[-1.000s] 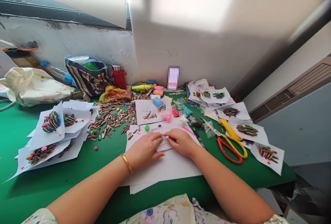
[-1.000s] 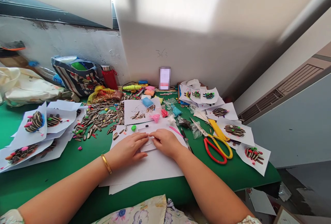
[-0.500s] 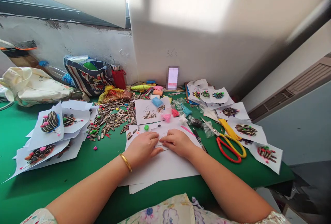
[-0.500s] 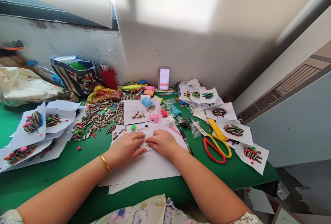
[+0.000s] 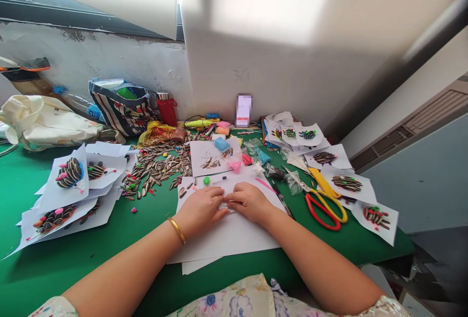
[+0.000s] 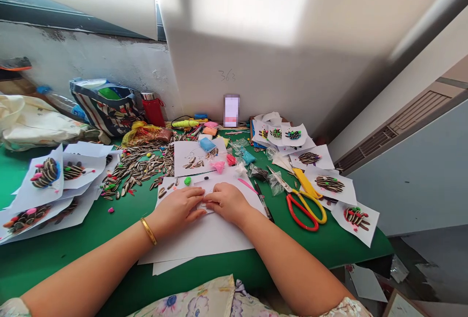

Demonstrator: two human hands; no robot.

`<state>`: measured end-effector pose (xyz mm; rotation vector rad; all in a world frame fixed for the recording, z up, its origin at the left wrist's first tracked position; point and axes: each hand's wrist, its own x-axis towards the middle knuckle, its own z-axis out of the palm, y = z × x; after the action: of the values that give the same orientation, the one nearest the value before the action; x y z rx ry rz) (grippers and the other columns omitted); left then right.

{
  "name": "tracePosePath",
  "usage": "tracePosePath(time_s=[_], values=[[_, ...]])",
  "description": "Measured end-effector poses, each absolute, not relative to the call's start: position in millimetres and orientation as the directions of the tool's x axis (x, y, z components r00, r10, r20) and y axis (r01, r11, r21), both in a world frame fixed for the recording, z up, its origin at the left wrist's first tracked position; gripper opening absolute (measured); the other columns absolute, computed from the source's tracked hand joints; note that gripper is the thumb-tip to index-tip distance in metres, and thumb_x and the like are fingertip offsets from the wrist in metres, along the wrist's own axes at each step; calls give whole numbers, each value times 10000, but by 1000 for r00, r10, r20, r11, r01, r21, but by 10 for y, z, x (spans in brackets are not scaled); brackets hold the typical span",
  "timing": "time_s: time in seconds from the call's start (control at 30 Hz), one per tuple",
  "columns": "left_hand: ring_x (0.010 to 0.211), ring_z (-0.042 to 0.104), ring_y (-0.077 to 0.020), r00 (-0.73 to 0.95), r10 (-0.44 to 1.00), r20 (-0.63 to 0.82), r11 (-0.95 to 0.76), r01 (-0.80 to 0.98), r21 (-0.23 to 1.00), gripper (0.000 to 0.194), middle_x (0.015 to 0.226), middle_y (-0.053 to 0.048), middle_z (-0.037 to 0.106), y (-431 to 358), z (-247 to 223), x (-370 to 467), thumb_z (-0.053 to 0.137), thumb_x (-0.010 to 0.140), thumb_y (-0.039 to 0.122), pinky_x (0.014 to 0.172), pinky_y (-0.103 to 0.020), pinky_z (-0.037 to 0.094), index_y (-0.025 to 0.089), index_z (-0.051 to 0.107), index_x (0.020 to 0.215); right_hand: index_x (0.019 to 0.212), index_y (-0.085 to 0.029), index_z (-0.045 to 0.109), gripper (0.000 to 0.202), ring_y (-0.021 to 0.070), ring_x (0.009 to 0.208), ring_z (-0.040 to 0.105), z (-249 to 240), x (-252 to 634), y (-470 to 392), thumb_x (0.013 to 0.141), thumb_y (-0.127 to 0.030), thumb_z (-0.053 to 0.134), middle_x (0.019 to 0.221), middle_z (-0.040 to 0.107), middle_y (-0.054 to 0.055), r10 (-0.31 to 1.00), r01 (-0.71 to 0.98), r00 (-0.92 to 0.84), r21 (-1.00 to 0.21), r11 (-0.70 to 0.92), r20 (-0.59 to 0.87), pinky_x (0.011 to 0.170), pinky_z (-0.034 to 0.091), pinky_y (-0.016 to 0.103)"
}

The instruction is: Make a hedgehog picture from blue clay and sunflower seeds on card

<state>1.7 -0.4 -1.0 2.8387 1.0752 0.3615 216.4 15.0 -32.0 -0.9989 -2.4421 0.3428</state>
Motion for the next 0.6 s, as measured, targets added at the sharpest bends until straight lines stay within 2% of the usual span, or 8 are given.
tracePosePath(time_s=[0.2, 0.37, 0.6], values=[[1048, 646, -263, 720, 670, 183, -742, 643, 187, 230, 1066, -107, 683, -14, 18, 25, 608, 919, 351, 931, -395, 531, 160, 683, 1022, 898, -244, 780, 69, 153, 763, 559, -306, 2117, 141, 856, -222, 730, 782, 610, 18, 714, 594, -623, -400, 698, 321, 679, 387, 271], [1042, 649, -262, 712, 680, 173, -732, 654, 190, 228, 1089, -110, 678, -16, 12, 28, 607, 918, 337, 928, -394, 531, 154, 686, 1028, 947, -249, 774, 108, 157, 767, 553, -296, 2106, 125, 845, -238, 742, 792, 605, 17, 710, 586, -621, -405, 702, 331, 685, 385, 276], [1026, 652, -258, 706, 689, 163, -724, 661, 197, 235, 1079, -105, 676, -15, 6, 28, 590, 927, 351, 919, -401, 533, 164, 682, 1036, 884, -228, 775, 68, 154, 750, 541, -292, 2061, 113, 866, -228, 709, 771, 594, 19, 703, 590, -621, -382, 711, 347, 675, 379, 277]])
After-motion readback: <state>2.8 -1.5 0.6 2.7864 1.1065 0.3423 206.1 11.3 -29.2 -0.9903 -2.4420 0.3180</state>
